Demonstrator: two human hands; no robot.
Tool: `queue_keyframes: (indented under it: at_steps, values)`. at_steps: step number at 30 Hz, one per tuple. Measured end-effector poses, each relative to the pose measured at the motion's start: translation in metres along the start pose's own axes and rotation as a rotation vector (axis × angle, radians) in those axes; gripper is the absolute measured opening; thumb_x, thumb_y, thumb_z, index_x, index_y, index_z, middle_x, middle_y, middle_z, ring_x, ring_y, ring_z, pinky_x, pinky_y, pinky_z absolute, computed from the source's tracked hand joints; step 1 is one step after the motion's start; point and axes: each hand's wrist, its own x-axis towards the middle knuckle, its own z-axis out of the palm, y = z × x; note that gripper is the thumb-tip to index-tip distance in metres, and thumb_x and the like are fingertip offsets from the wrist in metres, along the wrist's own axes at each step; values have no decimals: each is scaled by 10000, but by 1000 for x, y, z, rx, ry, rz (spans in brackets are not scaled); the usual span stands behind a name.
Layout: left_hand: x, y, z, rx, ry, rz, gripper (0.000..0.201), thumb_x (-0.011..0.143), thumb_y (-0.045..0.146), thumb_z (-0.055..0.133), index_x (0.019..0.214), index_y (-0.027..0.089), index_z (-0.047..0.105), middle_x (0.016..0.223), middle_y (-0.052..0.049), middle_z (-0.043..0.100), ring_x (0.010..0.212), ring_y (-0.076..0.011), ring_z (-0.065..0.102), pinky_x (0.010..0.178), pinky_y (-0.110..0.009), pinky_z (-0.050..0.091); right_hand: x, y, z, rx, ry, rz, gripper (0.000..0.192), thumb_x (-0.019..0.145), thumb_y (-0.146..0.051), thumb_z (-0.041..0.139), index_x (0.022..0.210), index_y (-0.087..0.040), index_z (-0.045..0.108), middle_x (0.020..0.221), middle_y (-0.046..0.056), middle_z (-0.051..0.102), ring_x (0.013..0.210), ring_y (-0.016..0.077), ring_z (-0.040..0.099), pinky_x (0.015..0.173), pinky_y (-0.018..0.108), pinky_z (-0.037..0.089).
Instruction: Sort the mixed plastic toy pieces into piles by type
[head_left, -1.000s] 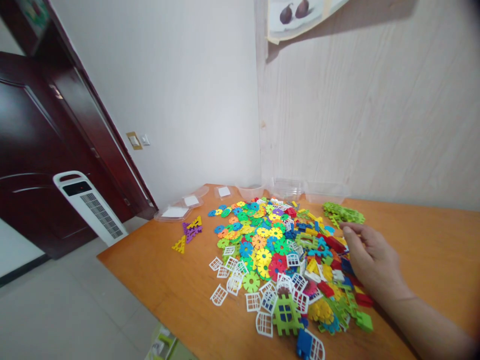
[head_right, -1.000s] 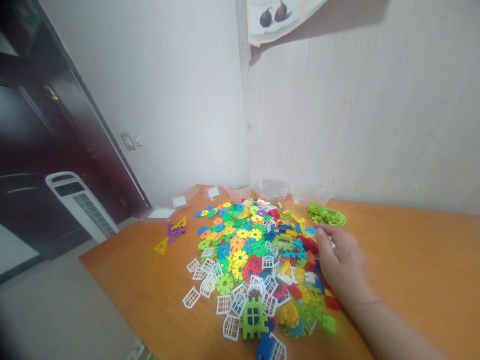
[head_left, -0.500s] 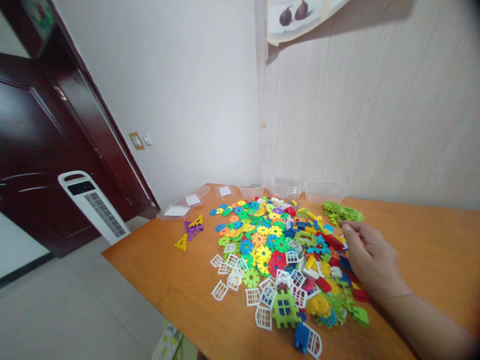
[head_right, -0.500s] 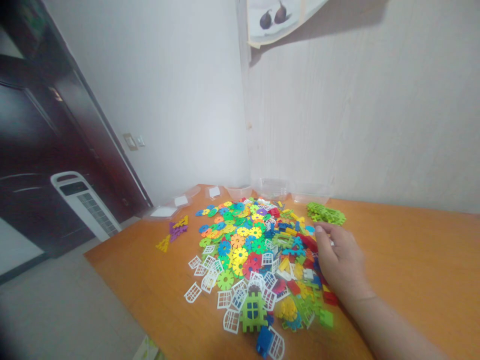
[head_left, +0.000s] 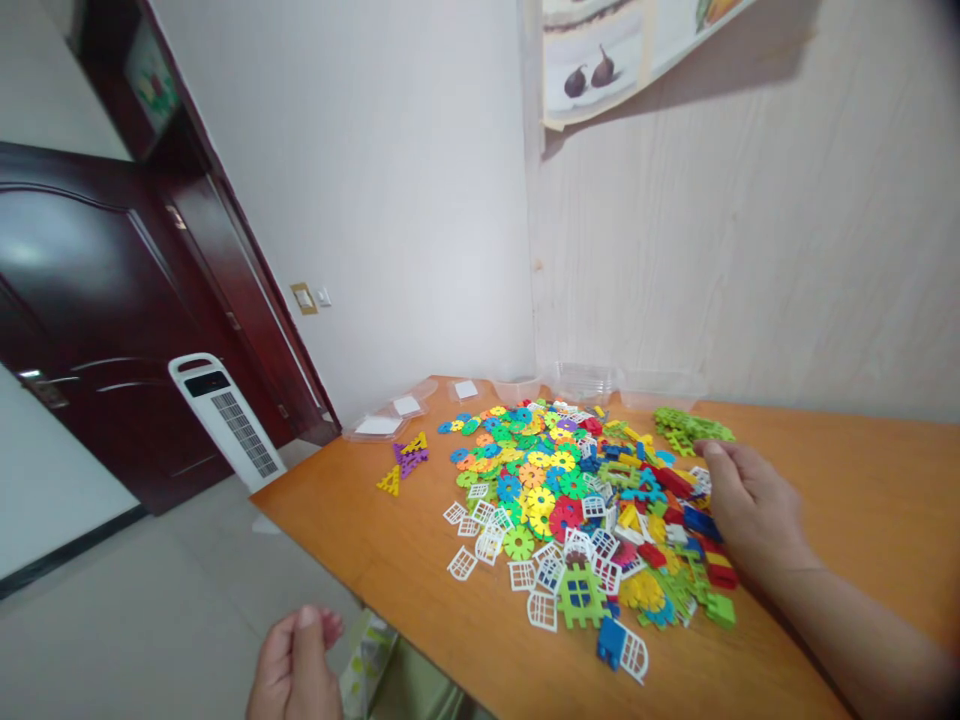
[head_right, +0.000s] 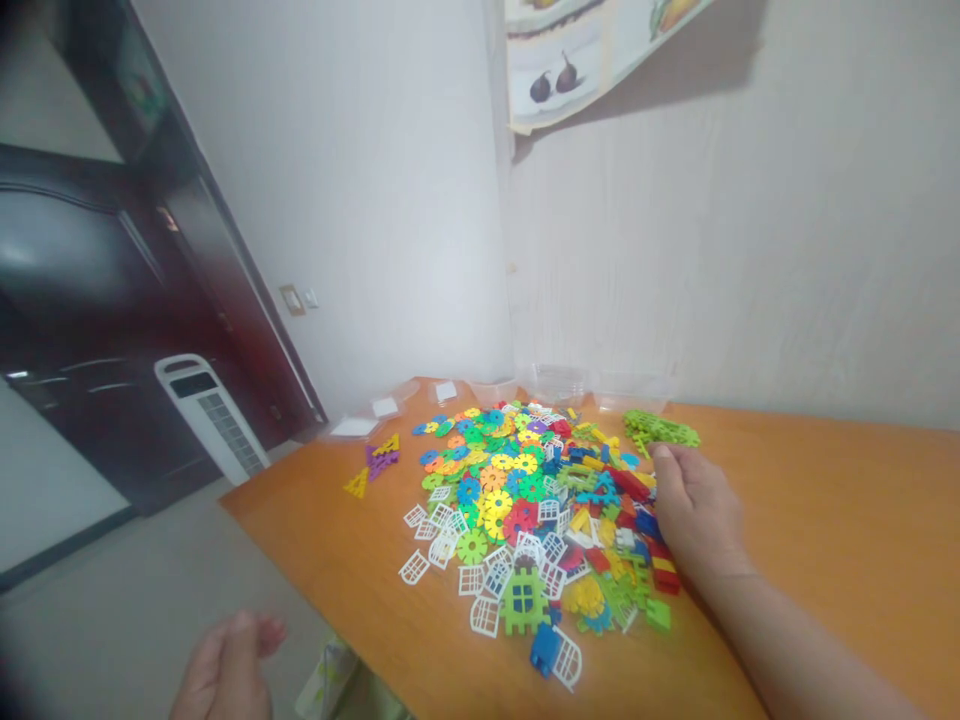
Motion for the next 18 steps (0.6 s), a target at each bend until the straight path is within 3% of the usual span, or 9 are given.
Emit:
queue_keyframes:
  at_steps: [4, 10, 14, 18]
  values:
    - [3, 26, 11, -143, 17, 120, 505, 799, 675, 529, 857, 185, 634, 835, -45, 692, 823, -202, 650, 802, -332, 531, 2, 6, 0, -9, 5, 30, 450, 975, -488, 344, 1007, -194, 683, 977, 136, 697, 1005, 328, 638, 810, 413, 456]
    - [25, 28, 47, -434, -16, 143, 384, 857, 565, 576, 957, 196, 617, 933, -8, 680, 814, -132, 631, 761, -266, 490, 11, 22, 1, -33, 38, 127, 474, 947, -507, 334, 961, -181, 678, 961, 143, 698, 950, 340, 629, 784, 430, 452]
    - [34, 33, 58, -432, -40, 155, 385, 846, 557, 595, 975, 195, 614, 944, -10, 675, 831, -132, 627, 755, -261, 486, 12, 26, 3, -61, 37, 171, 477, 918, -516, 356, 942, -173, 687, 908, 128, 698, 889, 320, 623, 741, 398, 448]
    - [30, 34, 62, -287, -238, 174, 449, 804, 584, 622, 1017, 188, 626, 975, -41, 688, 931, -194, 650, 848, -328, 506, 8, 22, 2, -45, 41, 175, 481, 906, -514, 363, 925, -170, 699, 840, 114, 685, 825, 292, 611, 694, 357, 420]
